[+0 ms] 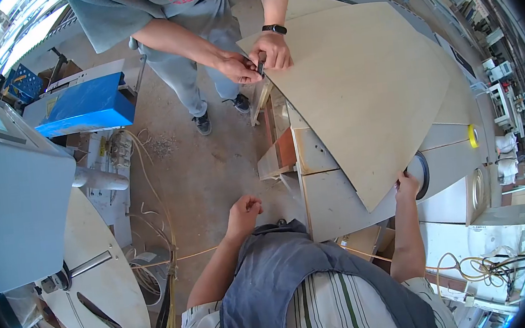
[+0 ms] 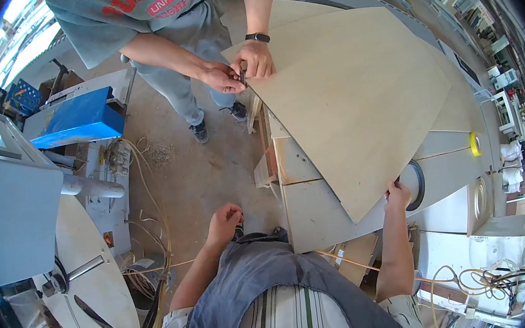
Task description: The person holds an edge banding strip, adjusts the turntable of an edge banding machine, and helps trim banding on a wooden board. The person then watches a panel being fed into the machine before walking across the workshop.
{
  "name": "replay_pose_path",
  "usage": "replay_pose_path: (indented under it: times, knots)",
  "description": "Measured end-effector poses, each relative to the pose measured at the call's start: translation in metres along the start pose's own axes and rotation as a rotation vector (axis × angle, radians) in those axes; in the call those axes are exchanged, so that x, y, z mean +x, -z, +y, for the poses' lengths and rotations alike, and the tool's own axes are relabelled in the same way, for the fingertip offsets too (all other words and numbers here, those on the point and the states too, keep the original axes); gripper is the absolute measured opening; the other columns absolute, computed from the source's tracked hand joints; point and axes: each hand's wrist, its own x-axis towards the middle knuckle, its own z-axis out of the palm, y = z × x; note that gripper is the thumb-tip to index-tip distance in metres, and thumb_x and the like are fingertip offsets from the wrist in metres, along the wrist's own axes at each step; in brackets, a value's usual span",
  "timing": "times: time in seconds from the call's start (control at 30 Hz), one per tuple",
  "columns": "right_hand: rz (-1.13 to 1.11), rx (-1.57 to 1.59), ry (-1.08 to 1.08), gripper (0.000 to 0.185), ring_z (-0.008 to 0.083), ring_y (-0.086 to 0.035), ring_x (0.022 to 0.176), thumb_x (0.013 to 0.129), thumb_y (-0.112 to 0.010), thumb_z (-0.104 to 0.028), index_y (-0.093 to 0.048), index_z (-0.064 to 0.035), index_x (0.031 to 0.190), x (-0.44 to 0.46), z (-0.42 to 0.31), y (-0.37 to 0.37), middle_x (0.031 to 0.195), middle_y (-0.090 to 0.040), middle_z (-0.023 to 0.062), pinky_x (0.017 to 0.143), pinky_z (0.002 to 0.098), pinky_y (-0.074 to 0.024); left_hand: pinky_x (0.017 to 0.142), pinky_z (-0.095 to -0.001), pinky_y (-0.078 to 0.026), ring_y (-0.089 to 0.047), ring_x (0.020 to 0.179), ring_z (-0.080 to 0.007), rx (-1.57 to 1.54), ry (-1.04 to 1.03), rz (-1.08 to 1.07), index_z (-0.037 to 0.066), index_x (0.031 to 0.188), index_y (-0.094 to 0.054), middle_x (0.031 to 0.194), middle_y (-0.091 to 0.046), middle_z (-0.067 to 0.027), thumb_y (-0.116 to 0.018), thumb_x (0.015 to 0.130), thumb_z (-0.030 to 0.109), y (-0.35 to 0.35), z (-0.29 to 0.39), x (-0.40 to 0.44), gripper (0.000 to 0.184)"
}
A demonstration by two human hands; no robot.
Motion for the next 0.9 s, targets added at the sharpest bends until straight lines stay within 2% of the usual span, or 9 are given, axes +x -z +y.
replay_pose_path:
  times: [0.27,0.4,0.6,0.73,0.9]
  knots:
    - [-0.037,0.082,-0.162,0.026,0.0154,-0.050,0.057,0.085,-0.061,0.001,-0.045,0.0031,0.105,-0.010,0.007,0.011,0.082,-0.054,0.0127,0.046,0.0241,-0.0399,0.065,-0.0236,-0.045,-0.057,0.068,-0.0143,-0.008,0.009,-0.017,0.000,0.089,-0.060,0.073,-0.061,-0.0068,-0.051,0.085,0.002,0.001,0.007,0.006,0.011]
    - [-0.068,0.176,-0.141,0.035,0.0183,-0.053,0.064,0.086,-0.060,0.002,-0.035,0.0014,0.111,-0.002,0.034,0.018,0.089,-0.051,0.0156,0.052,0.0249,-0.0436,0.066,-0.0236,-0.045,-0.056,0.068,-0.0144,0.011,0.000,-0.038,0.000,0.090,-0.060,0.074,-0.062,-0.0067,-0.050,0.085,0.001,0.000,0.009,0.009,0.011]
    - [-0.099,0.166,-0.166,0.030,0.0186,-0.054,0.067,0.086,-0.059,0.002,-0.036,0.0003,0.106,-0.051,0.013,0.017,0.088,-0.051,0.0146,0.056,0.0255,-0.0466,0.066,-0.0236,-0.045,-0.057,0.069,-0.0147,-0.012,0.023,-0.051,0.000,0.090,-0.059,0.075,-0.062,-0.0067,-0.050,0.085,0.001,-0.004,0.010,0.007,0.010]
    - [-0.264,0.232,-0.180,0.028,0.0187,-0.055,0.068,0.087,-0.058,0.002,-0.035,-0.0014,0.103,-0.067,0.025,0.026,0.086,-0.049,0.0127,0.058,0.0255,-0.0478,0.066,-0.0235,-0.044,-0.057,0.070,-0.0148,-0.004,0.059,-0.078,0.001,0.090,-0.059,0.076,-0.062,-0.0068,-0.050,0.085,0.001,-0.009,0.004,0.010,0.010]
    - [-0.348,0.251,-0.178,0.022,0.0173,-0.054,0.066,0.087,-0.058,0.001,-0.039,-0.0018,0.098,-0.079,0.029,0.029,0.081,-0.048,0.0090,0.058,0.0245,-0.0475,0.066,-0.0236,-0.044,-0.057,0.070,-0.0148,-0.013,0.077,-0.087,0.001,0.090,-0.059,0.075,-0.062,-0.0068,-0.051,0.085,0.002,-0.018,-0.003,0.015,0.010]
